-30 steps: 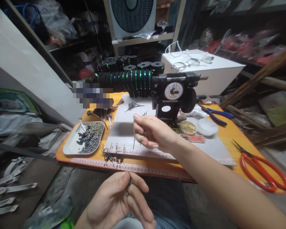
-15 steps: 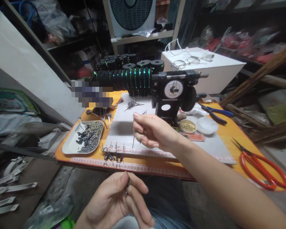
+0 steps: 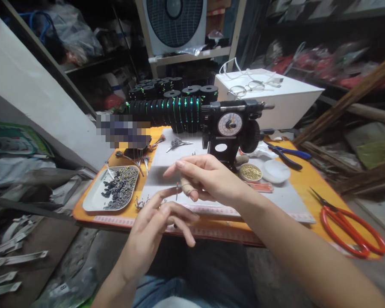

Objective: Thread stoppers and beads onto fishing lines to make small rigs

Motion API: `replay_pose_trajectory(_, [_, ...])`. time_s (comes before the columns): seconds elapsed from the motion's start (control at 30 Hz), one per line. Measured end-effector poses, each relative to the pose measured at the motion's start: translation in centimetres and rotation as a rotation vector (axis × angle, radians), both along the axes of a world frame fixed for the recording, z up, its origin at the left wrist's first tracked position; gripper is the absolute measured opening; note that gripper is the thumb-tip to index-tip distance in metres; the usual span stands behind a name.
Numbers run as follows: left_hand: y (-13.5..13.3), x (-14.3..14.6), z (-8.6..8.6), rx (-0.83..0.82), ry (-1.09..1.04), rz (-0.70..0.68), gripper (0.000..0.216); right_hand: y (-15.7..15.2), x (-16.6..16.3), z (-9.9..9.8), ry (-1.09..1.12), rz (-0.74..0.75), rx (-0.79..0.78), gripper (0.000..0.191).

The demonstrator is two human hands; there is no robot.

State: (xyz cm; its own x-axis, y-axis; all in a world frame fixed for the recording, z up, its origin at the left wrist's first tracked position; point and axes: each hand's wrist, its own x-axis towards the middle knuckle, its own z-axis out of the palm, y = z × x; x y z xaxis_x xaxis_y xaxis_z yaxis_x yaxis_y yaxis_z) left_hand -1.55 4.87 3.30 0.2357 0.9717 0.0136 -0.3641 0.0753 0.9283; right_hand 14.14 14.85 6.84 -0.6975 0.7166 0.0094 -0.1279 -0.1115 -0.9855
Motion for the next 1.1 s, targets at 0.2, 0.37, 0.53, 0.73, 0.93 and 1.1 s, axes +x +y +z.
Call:
replay_pose_trajectory(0.2, [2.1,0.8,1.0,-0.005,0.096,0.024,0.027,0.2,0.3,-0.1,-0.039,0.026,-0.004,0.034])
replay_pose_trajectory(0.37, [2.4,1.2,0.5,0.004,0.11,0.069,0.023,0.0,0.1,0.2,0.035,0.074,-0.143,0.032])
replay_pose_trajectory(0.53, [2.2,1.8,-0.8,-0.022,-0.075,0.015,0.024,0.0,-0.7,0.0,0.197,0.068,-0.451,0.044])
replay_pose_trajectory(0.73, [1.1,2.1,-1.8,-0.093,-0.26,-0.026,0.024,0.0,-1.4,-0.5,0.248,-0.039,-0.434,0.044])
replay_pose_trajectory(0.93, [-0.5,2.3,-2.8,-0.15,-0.309,-0.027,0.026,0.2,-1.1,-0.5,0.245,-0.08,-0.406,0.044])
replay_pose_trajectory(1.1, [-1.5,1.9,-2.7,-0.24,-0.38,-0.059,0.029,0.3,-1.1,-0.7,0.228,-0.051,-0.411,0.044])
